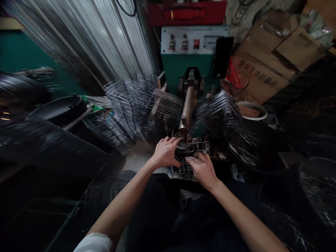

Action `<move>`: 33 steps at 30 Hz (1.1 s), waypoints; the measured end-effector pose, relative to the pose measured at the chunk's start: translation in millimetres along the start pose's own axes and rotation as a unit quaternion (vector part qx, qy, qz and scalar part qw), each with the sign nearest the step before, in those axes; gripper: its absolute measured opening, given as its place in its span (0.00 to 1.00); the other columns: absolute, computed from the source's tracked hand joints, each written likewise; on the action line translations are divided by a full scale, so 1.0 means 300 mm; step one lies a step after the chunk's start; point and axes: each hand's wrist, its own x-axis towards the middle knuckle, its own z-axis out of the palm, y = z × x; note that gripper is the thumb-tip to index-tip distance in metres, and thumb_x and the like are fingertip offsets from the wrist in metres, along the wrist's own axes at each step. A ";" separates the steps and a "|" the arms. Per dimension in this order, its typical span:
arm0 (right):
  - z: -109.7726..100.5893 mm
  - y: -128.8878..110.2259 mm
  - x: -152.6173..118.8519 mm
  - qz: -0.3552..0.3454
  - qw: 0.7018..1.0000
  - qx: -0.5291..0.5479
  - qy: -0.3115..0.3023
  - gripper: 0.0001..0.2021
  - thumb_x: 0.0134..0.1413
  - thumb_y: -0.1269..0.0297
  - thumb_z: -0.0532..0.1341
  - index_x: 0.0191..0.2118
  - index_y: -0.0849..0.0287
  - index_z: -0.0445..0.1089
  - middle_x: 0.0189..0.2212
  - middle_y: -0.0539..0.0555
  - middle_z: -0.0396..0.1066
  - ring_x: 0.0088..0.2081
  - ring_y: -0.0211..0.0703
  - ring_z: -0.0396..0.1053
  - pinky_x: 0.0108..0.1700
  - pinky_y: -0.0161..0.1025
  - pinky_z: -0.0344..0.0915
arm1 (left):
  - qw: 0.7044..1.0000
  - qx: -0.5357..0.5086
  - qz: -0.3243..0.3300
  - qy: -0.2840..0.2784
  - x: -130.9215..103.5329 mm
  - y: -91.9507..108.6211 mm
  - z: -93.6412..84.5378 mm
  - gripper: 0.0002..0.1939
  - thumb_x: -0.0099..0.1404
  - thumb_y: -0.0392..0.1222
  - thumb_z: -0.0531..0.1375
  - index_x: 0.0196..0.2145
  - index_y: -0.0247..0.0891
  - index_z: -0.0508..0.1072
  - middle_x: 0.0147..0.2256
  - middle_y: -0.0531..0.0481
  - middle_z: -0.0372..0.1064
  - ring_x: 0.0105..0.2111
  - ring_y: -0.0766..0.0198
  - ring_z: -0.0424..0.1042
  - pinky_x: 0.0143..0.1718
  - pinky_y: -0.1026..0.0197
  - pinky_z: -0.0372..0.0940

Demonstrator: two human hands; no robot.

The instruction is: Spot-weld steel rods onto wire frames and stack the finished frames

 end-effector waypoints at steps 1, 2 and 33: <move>0.003 0.004 0.006 0.003 1.000 0.001 -0.001 0.18 0.61 0.76 0.58 0.54 0.55 0.73 0.48 0.54 0.78 0.48 0.51 0.69 0.44 0.46 0.57 | 1.000 0.001 -0.001 0.001 0.004 -0.002 -0.001 0.57 0.37 0.59 0.72 0.64 0.46 0.59 0.57 0.45 0.66 0.55 0.40 0.63 0.57 0.44 0.57; 0.005 0.007 0.011 0.004 1.000 0.003 -0.002 0.18 0.61 0.76 0.58 0.54 0.54 0.72 0.48 0.54 0.78 0.48 0.50 0.69 0.44 0.45 0.57 | 1.000 0.002 -0.001 0.001 0.008 -0.004 -0.002 0.57 0.37 0.59 0.72 0.63 0.45 0.59 0.57 0.44 0.66 0.55 0.40 0.63 0.57 0.43 0.57; -0.050 0.319 0.271 0.135 0.983 0.120 0.045 0.11 0.63 0.57 0.58 0.39 0.57 0.75 0.38 0.57 0.75 0.41 0.49 0.70 0.45 0.43 0.63 | 0.998 0.020 0.053 -0.034 0.288 -0.197 -0.069 0.52 0.41 0.69 0.69 0.59 0.39 0.67 0.54 0.41 0.70 0.53 0.43 0.68 0.48 0.53 0.65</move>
